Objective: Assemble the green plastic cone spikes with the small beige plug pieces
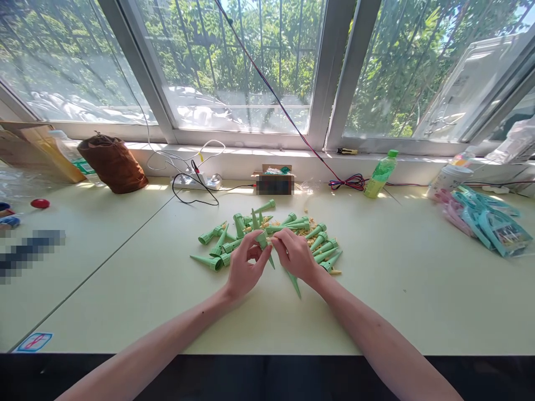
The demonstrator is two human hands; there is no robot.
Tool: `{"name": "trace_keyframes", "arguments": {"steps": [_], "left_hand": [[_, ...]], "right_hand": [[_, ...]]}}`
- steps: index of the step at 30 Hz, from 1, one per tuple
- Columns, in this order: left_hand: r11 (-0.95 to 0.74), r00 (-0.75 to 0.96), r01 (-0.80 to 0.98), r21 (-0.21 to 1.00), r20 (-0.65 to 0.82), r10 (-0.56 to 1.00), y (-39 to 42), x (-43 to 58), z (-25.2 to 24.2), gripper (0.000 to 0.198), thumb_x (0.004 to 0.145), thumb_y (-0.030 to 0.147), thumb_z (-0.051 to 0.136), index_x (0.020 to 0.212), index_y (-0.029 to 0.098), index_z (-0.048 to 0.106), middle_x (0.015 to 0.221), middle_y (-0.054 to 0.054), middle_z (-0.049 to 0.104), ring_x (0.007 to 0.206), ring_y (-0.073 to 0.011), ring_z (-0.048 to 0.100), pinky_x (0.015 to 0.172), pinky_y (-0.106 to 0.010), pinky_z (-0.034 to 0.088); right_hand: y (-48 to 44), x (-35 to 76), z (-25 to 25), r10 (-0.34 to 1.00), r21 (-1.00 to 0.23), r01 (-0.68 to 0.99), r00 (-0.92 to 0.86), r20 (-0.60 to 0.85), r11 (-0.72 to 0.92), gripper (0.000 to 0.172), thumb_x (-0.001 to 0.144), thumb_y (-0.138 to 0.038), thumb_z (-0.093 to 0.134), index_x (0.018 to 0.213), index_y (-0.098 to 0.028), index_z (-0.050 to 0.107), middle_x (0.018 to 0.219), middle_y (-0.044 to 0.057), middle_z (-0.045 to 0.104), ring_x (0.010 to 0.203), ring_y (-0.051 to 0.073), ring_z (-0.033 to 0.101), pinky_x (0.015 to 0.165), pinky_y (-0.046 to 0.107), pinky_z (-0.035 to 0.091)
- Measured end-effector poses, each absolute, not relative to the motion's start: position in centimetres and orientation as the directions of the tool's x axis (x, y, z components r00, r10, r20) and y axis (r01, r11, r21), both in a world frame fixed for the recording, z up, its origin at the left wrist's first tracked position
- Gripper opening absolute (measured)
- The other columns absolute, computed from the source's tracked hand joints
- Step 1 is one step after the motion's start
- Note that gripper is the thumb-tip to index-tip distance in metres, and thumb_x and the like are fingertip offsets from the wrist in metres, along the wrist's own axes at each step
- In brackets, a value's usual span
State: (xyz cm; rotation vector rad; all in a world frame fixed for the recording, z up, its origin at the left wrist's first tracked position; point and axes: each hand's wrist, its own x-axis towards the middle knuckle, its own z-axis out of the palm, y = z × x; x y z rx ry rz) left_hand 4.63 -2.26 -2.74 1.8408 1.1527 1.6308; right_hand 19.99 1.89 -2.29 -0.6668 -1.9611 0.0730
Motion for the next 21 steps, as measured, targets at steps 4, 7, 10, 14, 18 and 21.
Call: {"name": "trace_keyframes", "arguments": {"steps": [4,7,10,14,18,21], "left_hand": [[-0.551,-0.023,0.319,0.771,0.587,0.809,-2.27,4.56,-2.71,0.023,0.091,0.029,0.061,0.111,0.021,0.053,0.062,0.008,0.047,0.048,-0.0055,0.044,0.048,-0.017,0.038],[-0.533,-0.019,0.336,0.777,0.571,0.82,-2.29,4.52,-2.63,0.023,0.091,0.03,0.06,0.111,0.02,0.054,0.061,0.008,0.046,0.047,-0.0057,0.043,0.047,-0.017,0.037],[-0.52,-0.009,0.345,0.781,0.557,0.831,-2.3,4.49,-2.57,0.023,0.091,0.03,0.06,0.111,0.02,0.055,0.06,0.008,0.045,0.046,-0.006,0.042,0.046,-0.017,0.036],[-0.508,0.0,0.351,0.787,0.543,0.84,-2.3,4.41,-2.62,0.022,0.091,0.03,0.059,0.111,0.02,0.055,0.059,0.008,0.045,0.046,-0.0057,0.042,0.045,-0.017,0.035],[-0.512,0.017,0.347,0.786,0.54,0.842,-2.34,4.34,-2.69,0.021,0.091,0.027,0.058,0.11,0.02,0.055,0.058,0.009,0.044,0.046,-0.0059,0.043,0.046,-0.017,0.036],[-0.525,0.036,0.337,0.781,0.547,0.836,-2.41,4.32,-2.6,0.019,0.091,0.025,0.058,0.109,0.02,0.054,0.057,0.009,0.045,0.045,-0.0061,0.044,0.047,-0.018,0.037]], "right_hand": [[2.04,19.97,-2.41,0.489,-0.332,0.433,-0.325,0.81,0.838,0.021,0.101,-0.022,0.044,0.082,-0.021,0.051,0.068,0.0,0.053,0.057,0.012,0.046,0.055,0.024,0.037],[2.1,19.93,-2.48,0.498,-0.331,0.447,-0.331,0.802,0.831,0.028,0.102,-0.024,0.042,0.075,-0.021,0.046,0.062,-0.002,0.048,0.053,0.012,0.04,0.052,0.024,0.034],[2.1,19.92,-2.56,0.511,-0.335,0.459,-0.339,0.79,0.823,0.035,0.103,-0.026,0.04,0.068,-0.022,0.038,0.057,-0.004,0.039,0.05,0.011,0.032,0.05,0.024,0.029],[2.09,19.91,-2.6,0.523,-0.342,0.461,-0.356,0.774,0.819,0.041,0.103,-0.029,0.038,0.064,-0.022,0.029,0.054,-0.005,0.031,0.049,0.01,0.025,0.048,0.025,0.024],[2.12,19.87,-2.58,0.528,-0.346,0.454,-0.371,0.764,0.821,0.042,0.104,-0.032,0.035,0.064,-0.022,0.025,0.053,-0.006,0.029,0.048,0.01,0.023,0.047,0.026,0.022],[2.14,19.86,-2.63,0.531,-0.355,0.441,-0.385,0.755,0.824,0.042,0.104,-0.031,0.034,0.064,-0.022,0.024,0.053,-0.006,0.028,0.047,0.01,0.023,0.047,0.027,0.021]]}}
